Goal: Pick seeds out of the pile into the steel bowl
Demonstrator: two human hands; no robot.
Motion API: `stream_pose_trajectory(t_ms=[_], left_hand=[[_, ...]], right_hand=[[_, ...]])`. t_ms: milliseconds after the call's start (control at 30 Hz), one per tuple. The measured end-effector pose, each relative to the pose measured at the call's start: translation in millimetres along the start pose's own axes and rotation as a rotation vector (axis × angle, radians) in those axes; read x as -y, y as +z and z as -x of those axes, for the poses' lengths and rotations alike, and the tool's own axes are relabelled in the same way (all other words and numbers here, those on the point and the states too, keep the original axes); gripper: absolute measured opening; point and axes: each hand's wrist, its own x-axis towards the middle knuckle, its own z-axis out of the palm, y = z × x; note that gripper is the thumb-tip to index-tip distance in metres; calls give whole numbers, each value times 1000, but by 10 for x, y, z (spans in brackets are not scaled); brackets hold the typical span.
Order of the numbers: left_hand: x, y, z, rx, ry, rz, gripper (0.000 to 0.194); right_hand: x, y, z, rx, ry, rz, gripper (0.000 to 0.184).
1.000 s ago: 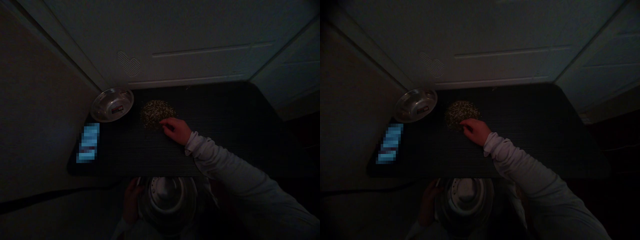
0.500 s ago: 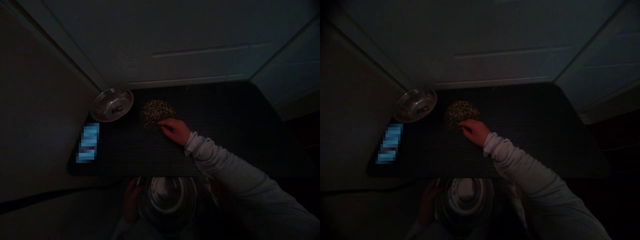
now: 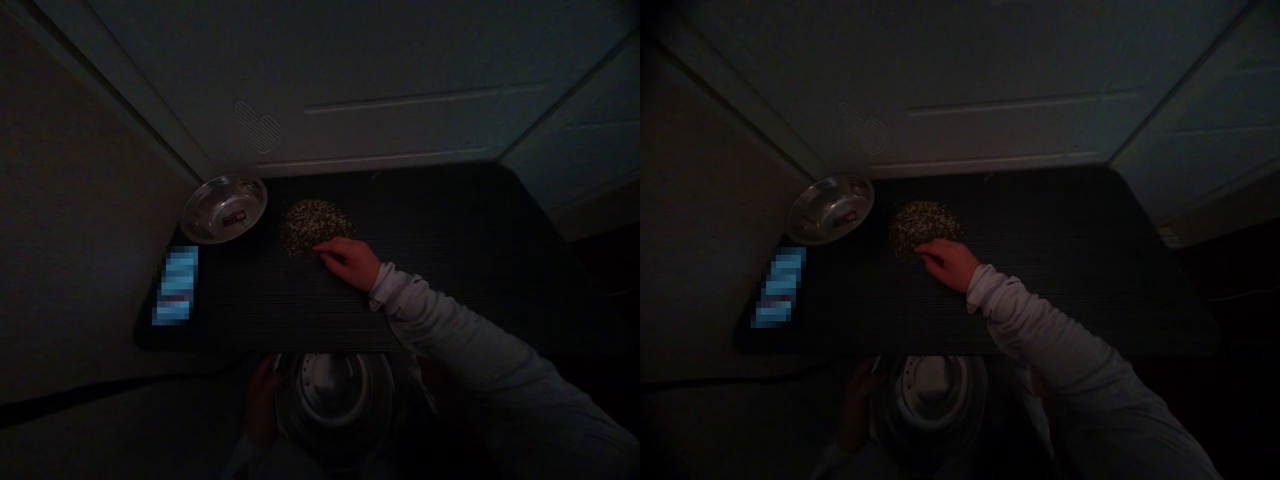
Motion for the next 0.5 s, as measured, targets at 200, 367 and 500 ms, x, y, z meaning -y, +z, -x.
stream_pose_trajectory(t_ms=[200,367,500], left_hand=[[44,-22,-25,-1,-6,6,28],[41,-22,-19,18,1,25,26],[-1,-2,-4,-11,5,33,27]], right_hand=[[2,3,1,-1,-15,-18,25],[5,-4,-4,5,-18,-20,25],[3,-9,-4,12,-20,-23,25]])
